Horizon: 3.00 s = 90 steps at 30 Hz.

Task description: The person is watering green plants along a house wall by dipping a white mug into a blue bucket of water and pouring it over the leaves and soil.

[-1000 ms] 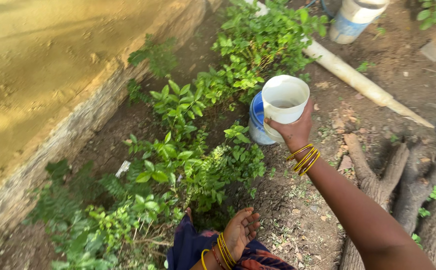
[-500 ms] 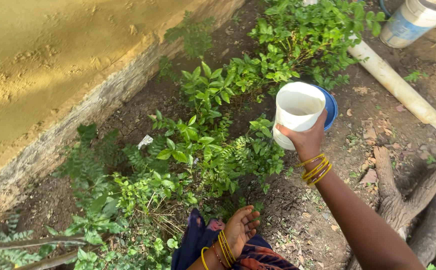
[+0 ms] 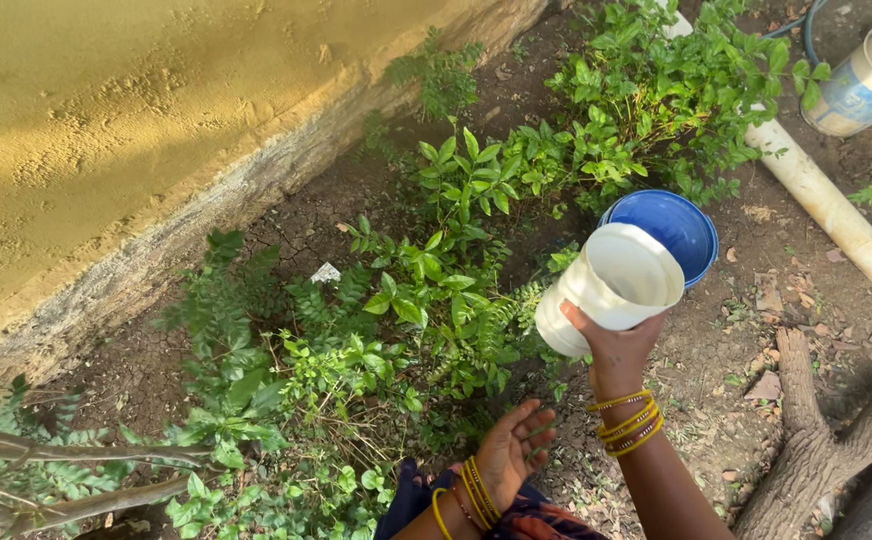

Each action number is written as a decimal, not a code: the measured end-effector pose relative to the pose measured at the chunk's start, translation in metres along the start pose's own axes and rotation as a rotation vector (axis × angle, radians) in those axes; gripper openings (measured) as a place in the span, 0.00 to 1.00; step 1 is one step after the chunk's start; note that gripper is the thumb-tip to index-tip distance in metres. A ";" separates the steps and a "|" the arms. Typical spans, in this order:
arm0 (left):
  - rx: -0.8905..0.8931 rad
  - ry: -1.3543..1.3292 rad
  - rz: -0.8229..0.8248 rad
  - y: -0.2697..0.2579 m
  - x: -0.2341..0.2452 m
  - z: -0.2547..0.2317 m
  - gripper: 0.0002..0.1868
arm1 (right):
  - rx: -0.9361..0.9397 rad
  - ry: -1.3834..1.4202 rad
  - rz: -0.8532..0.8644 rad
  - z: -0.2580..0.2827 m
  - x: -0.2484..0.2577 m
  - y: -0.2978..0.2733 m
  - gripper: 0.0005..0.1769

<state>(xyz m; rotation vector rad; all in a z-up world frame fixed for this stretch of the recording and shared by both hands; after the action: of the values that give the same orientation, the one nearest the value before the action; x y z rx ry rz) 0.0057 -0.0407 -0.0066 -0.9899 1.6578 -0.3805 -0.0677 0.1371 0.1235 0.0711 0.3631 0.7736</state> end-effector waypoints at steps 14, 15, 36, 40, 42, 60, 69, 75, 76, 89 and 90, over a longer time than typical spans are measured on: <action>-0.190 -0.192 0.447 0.014 -0.103 -0.051 0.57 | -0.038 -0.196 0.223 0.034 0.017 -0.021 0.45; -0.192 -0.195 0.451 0.012 -0.106 -0.054 0.57 | -0.128 -0.086 0.280 0.036 0.021 -0.021 0.48; -0.228 -0.059 0.409 0.015 -0.113 -0.028 0.56 | 0.184 -0.291 0.240 0.035 0.013 -0.013 0.61; -0.216 -0.040 0.268 -0.010 -0.086 -0.006 0.50 | 0.044 -0.300 0.165 0.022 0.018 -0.011 0.57; -0.200 -0.057 0.267 -0.015 -0.081 -0.004 0.51 | 0.048 -0.270 0.165 0.018 0.020 -0.009 0.58; -0.282 -0.127 0.325 -0.029 -0.075 0.003 0.62 | 0.092 -0.365 0.329 0.017 0.017 -0.034 0.59; -0.259 -0.124 0.339 -0.033 -0.074 0.011 0.58 | 0.130 -0.400 0.341 0.021 0.025 -0.042 0.59; -0.218 -0.038 0.346 -0.022 -0.070 0.028 0.55 | 0.134 -0.376 0.267 0.027 0.043 -0.046 0.58; -0.177 -0.023 0.322 -0.017 -0.068 0.035 0.53 | 0.108 -0.345 0.241 0.028 0.049 -0.046 0.60; 0.304 0.307 0.132 -0.001 0.000 0.143 0.26 | 0.103 -0.460 0.089 0.045 0.122 -0.106 0.57; 0.317 0.314 0.135 -0.003 0.002 0.146 0.26 | 0.087 -0.486 0.077 0.047 0.124 -0.111 0.57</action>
<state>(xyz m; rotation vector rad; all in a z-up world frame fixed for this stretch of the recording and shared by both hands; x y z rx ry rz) 0.1400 -0.0097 -0.0546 -0.5997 1.8605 -0.7114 0.1050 0.1469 0.1093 0.3501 -0.0690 0.7887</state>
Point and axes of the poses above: each hand's wrist, its own y-axis towards the middle knuckle, its own x-axis out of the back of the hand, z = x × y, the point moved 3 cm from there along y, towards the middle knuckle, and after that the axes turned 8 degrees about y, right-handed, at the moved point
